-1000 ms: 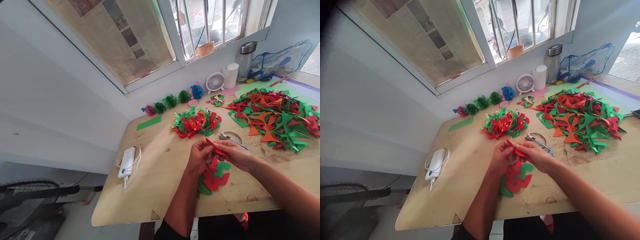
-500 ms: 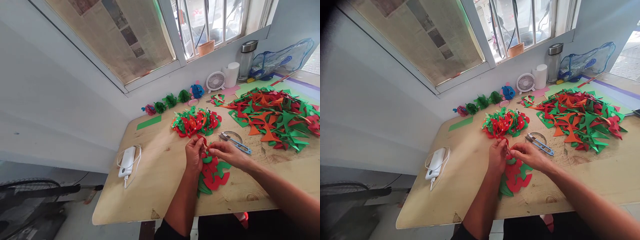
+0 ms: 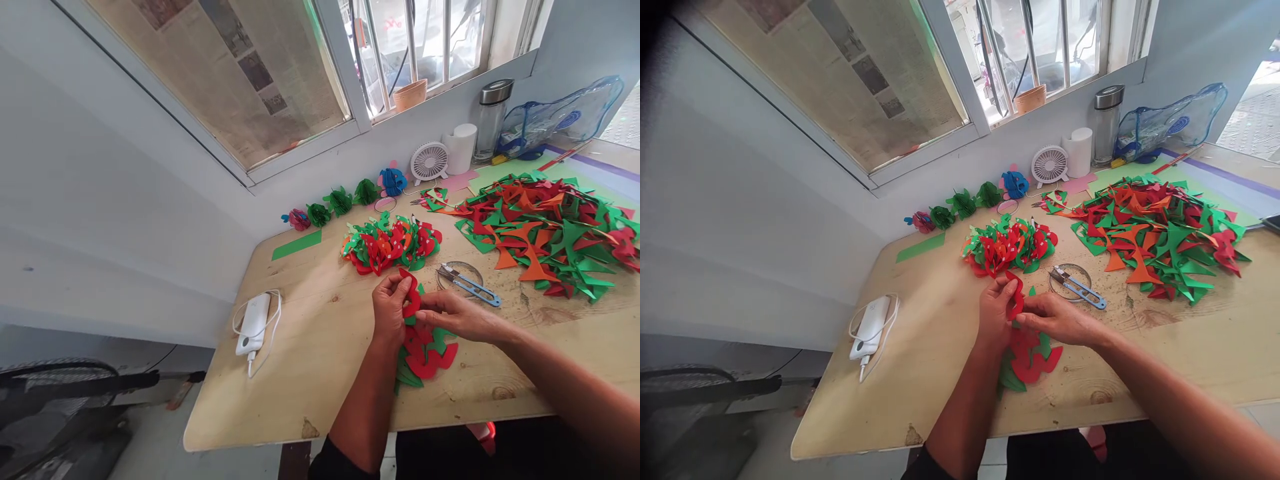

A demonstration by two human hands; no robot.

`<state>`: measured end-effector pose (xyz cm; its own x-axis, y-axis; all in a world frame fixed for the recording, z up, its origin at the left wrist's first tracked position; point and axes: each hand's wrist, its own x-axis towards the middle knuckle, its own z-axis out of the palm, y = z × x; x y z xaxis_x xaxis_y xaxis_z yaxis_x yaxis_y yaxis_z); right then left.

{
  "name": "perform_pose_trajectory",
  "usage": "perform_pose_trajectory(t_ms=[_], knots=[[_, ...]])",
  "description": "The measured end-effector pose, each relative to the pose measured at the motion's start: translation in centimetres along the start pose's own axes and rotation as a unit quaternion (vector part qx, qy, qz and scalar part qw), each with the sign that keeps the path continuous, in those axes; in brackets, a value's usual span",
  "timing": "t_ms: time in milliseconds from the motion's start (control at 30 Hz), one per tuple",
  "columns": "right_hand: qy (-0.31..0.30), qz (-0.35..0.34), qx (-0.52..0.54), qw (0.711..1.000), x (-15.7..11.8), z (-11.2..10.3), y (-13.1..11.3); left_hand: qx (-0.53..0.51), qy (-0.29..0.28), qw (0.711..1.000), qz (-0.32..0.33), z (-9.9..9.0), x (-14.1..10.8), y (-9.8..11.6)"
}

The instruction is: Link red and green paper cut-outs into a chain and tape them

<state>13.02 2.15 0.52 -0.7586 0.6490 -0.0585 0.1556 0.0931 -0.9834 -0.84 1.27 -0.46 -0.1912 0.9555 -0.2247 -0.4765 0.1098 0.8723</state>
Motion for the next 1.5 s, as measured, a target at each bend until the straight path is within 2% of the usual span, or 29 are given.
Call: perform_pose_trajectory(t_ms=[100, 133, 200, 233, 300, 433, 500, 600, 733, 967, 1500], knots=[[0.039, 0.011, -0.027, 0.999, 0.1, -0.7, 0.1, 0.002, 0.019, 1.0, -0.002, 0.1, 0.1, 0.0], [0.075, 0.018, -0.028, 0.997, 0.1, -1.0, 0.2, 0.007, 0.018, 1.0, -0.003, 0.1, 0.1, 0.0], [0.188, 0.023, -0.036, 0.981, 0.2, -1.7, 0.4, 0.019, 0.006, 1.0, -0.015, 0.1, 0.0, 0.0], [0.247, 0.031, -0.054, 0.967, 0.2, -2.1, 0.5, 0.026, -0.003, 0.999, -0.023, 0.1, -0.1, -0.1], [0.326, 0.056, -0.114, 0.937, 0.1, -2.8, 0.8, 0.045, -0.019, 0.998, -0.039, 0.1, -0.2, -0.3], [0.406, 0.084, -0.314, 0.854, -0.2, -4.2, 2.0, 0.079, -0.033, 0.995, -0.052, -0.1, -0.2, -0.6], [0.39, 0.055, -0.414, 0.821, -0.2, -4.8, 2.7, 0.083, -0.035, 0.994, -0.054, 0.0, -0.2, -0.6], [0.383, 0.058, -0.502, 0.774, -0.3, -5.1, 3.5, 0.086, -0.039, 0.994, -0.06, 0.1, -0.2, -0.6], [0.371, 0.076, -0.545, 0.748, -0.2, -4.9, 3.8, 0.089, -0.049, 0.993, -0.067, 0.2, -0.3, -0.6], [0.35, 0.096, -0.562, 0.743, -0.1, -4.8, 3.9, 0.088, -0.058, 0.992, -0.071, 0.1, -0.2, -0.7], [0.367, 0.095, -0.537, 0.753, 0.0, -4.7, 3.9, 0.094, -0.061, 0.991, -0.076, 0.1, -0.4, -0.6]])
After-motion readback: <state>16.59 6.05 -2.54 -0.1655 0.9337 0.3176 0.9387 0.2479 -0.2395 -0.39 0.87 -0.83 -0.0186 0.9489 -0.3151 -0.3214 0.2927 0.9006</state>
